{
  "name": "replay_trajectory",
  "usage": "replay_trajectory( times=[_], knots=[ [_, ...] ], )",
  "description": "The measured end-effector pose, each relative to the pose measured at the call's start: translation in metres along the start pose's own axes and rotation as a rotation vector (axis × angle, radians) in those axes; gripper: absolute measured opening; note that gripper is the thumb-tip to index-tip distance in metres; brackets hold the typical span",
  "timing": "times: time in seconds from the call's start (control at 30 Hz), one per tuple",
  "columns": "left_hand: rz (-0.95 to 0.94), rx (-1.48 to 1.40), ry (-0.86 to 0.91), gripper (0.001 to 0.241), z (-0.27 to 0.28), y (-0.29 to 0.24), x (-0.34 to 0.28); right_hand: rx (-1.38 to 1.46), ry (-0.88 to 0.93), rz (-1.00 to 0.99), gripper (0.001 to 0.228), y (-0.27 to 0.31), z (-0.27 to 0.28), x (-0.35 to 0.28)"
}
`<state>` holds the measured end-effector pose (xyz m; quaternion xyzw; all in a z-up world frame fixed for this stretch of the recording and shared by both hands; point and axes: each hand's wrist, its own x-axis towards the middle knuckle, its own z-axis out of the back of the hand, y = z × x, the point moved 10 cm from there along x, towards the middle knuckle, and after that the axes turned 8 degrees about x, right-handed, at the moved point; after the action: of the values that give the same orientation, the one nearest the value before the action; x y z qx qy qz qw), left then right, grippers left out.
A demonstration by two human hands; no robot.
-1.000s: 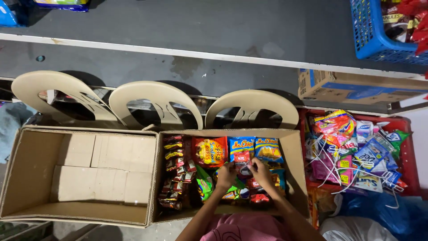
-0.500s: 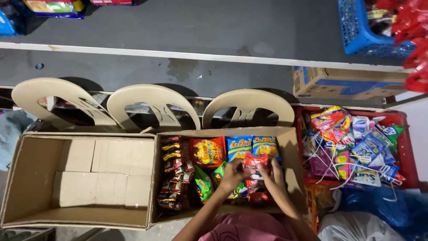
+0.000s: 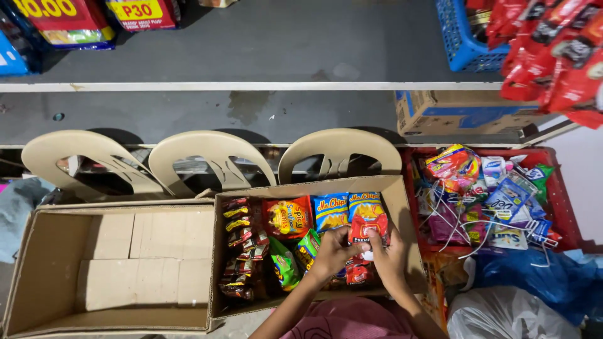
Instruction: Arrange and hang various snack and coffee sachets on display hooks and shelves in a small grocery store.
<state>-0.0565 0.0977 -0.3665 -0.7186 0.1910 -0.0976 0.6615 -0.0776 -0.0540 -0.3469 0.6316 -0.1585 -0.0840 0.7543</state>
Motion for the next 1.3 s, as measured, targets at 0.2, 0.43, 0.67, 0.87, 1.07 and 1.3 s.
replay_trajectory(
  times=[0.2,0.43,0.67,0.87,1.07,1.3],
  knots=[
    [-0.071,0.179,0.016,0.038,-0.016,-0.058,-0.004,-0.011,-0.068,0.162,0.018,0.047,0.019,0.006],
    [-0.143,0.213,-0.184,0.035,-0.029,-0.134,-0.006,0.031,-0.113,0.123,0.014,0.068,0.031,0.009],
    [-0.31,0.29,-0.28,0.028,-0.042,-0.17,-0.001,0.175,-0.14,0.158,0.017,0.105,0.048,0.014],
    [-0.409,0.174,-0.27,0.027,-0.054,-0.212,0.006,0.261,-0.181,0.2,0.016,0.146,0.061,0.026],
    [-0.455,0.255,-0.246,0.025,-0.071,-0.237,0.012,0.281,-0.193,0.228,0.017,0.162,0.086,0.038],
    [-0.57,0.2,-0.138,0.022,-0.09,-0.324,0.009,0.274,-0.262,0.45,0.021,0.266,0.122,0.046]
  ],
)
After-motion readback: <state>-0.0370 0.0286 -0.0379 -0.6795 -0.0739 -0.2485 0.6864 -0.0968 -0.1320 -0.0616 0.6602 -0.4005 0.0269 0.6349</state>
